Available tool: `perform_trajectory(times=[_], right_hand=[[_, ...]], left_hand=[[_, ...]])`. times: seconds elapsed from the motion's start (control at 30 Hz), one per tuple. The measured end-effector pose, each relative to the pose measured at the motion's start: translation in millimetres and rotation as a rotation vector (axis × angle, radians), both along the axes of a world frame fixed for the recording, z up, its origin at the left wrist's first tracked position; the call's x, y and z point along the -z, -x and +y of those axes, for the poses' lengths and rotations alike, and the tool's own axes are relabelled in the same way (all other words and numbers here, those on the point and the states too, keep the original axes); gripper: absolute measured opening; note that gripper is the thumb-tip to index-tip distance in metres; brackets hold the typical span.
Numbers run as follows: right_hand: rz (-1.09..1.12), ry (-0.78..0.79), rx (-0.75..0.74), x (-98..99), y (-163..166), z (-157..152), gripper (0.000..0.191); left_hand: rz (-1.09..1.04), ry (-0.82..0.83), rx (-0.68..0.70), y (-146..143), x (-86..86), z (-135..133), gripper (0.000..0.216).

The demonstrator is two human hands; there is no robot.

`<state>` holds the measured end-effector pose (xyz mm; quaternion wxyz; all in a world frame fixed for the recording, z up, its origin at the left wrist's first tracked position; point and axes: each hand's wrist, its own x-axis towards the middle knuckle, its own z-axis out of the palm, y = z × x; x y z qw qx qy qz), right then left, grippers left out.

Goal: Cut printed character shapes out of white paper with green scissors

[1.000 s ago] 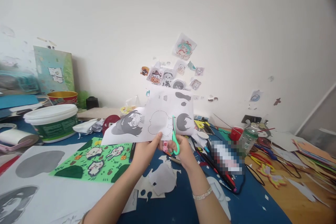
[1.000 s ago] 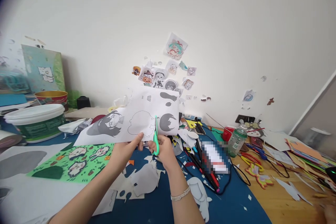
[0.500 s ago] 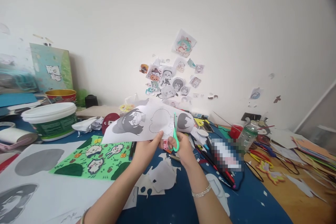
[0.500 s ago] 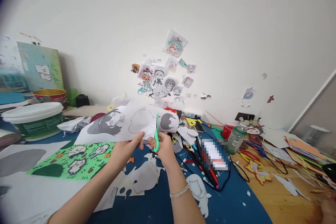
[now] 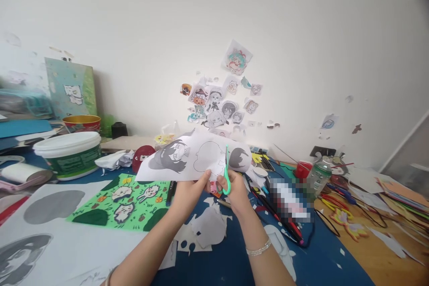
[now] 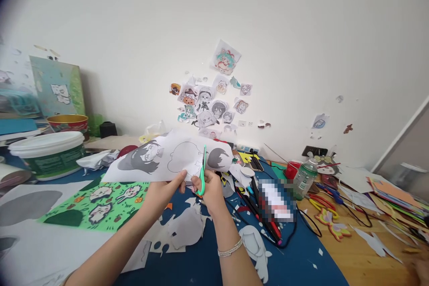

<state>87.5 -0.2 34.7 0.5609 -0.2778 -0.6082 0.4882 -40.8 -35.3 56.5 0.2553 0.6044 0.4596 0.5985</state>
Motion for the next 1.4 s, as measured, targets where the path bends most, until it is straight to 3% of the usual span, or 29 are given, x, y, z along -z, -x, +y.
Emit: perform_trajectory(times=[0.23, 0.4, 0.63, 0.97, 1.2, 1.4], right_hand=[[-0.046, -0.030, -0.082, 9.8, 1.6, 3.5, 0.029], [-0.080, -0.033, -0.124, 14.7, 4.0, 6.3, 0.032], [-0.076, -0.005, -0.129, 8.9, 0.9, 1.5, 0.024], [-0.039, 0.041, -0.121, 12.1, 3.1, 4.8, 0.026], [-0.140, -0.021, -0.098, 3.0, -0.8, -2.0, 0.032], [-0.209, -0.070, -0.110, 0.8, -0.7, -2.0, 0.027]], left_hand=[[-0.285, 0.057, -0.091, 3.0, 3.5, 5.0, 0.025], [-0.349, 0.005, -0.165, 6.7, 3.8, 7.7, 0.046], [-0.175, 0.020, -0.129, 18.8, -2.7, 5.8, 0.051], [-0.134, 0.009, -0.093, 20.4, -8.0, 4.2, 0.055], [-0.196, 0.039, -0.081, 24.6, -5.0, 6.7, 0.059], [-0.349, 0.106, 0.073, 29.3, -3.2, 8.3, 0.059]])
